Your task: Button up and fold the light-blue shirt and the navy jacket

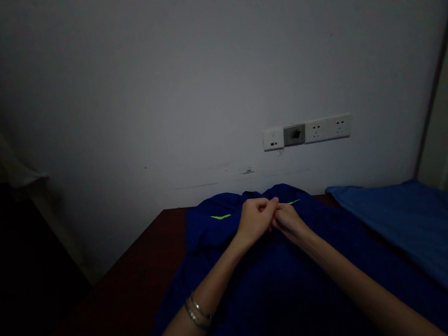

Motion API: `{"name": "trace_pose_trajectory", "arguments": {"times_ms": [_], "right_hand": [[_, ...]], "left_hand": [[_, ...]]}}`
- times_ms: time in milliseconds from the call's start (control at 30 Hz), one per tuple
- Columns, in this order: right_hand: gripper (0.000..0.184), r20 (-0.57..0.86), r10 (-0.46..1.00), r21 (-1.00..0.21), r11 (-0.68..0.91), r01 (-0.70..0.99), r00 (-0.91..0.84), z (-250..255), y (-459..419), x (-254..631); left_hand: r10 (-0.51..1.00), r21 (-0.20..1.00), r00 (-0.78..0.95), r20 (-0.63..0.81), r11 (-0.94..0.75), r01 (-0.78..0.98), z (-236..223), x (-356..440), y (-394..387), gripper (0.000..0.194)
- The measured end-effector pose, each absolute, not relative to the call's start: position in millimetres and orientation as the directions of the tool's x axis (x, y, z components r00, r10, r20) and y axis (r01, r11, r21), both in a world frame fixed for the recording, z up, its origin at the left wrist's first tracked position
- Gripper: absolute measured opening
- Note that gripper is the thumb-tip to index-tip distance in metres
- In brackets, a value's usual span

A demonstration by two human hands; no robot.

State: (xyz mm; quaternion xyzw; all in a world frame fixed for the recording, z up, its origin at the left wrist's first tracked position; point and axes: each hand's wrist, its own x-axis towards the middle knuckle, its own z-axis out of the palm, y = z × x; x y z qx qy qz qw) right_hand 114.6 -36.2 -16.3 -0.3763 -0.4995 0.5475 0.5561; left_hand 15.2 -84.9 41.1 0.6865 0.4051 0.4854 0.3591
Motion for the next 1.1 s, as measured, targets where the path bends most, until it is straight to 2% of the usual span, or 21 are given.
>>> {"name": "trace_pose_trajectory", "arguments": {"times_ms": [133,200,300,433,600,700,867,967,1100], "right_hand": [[0.036,0.254,0.967,-0.966,0.255,-0.047,0.03,-8,-34,124],[0.035,0.328,0.944,-0.942,0.329,0.07,-0.034,-3,-35,127],[0.033,0.389,0.892,-0.886,0.431,0.171,-0.232,3,-39,129],[0.025,0.47,0.779,-0.784,0.585,0.209,-0.416,6,-47,129],[0.02,0.483,0.684,-0.691,0.681,0.241,-0.547,6,-52,131],[0.019,0.453,0.68,-0.685,0.68,0.262,-0.577,6,-52,133],[0.02,0.458,0.627,-0.682,0.702,0.203,-0.63,9,-53,136],[0.022,0.456,0.627,-0.709,0.685,0.168,-0.632,11,-55,136],[0.021,0.438,0.708,-0.734,0.638,0.234,-0.554,12,-60,130]], "left_hand": [[0.937,0.982,0.346,-0.038,-0.028,0.185,10,-15,-89,0.046],[0.889,0.981,0.416,-0.188,0.155,0.112,3,-36,-86,0.049],[0.854,0.933,0.432,-0.291,0.353,-0.071,0,-60,-79,0.059],[0.869,0.863,0.385,-0.31,0.427,-0.269,2,-70,-70,0.06],[0.891,0.841,0.326,-0.315,0.421,-0.338,6,-67,-68,0.046],[0.885,0.84,0.355,-0.3,0.422,-0.342,9,-66,-71,0.044],[0.914,0.86,0.286,-0.289,0.379,-0.341,10,-66,-76,0.013],[0.923,0.857,0.276,-0.269,0.36,-0.368,9,-65,-76,0.014],[0.934,0.872,0.274,-0.231,0.323,-0.368,9,-66,-77,0.017]]}}
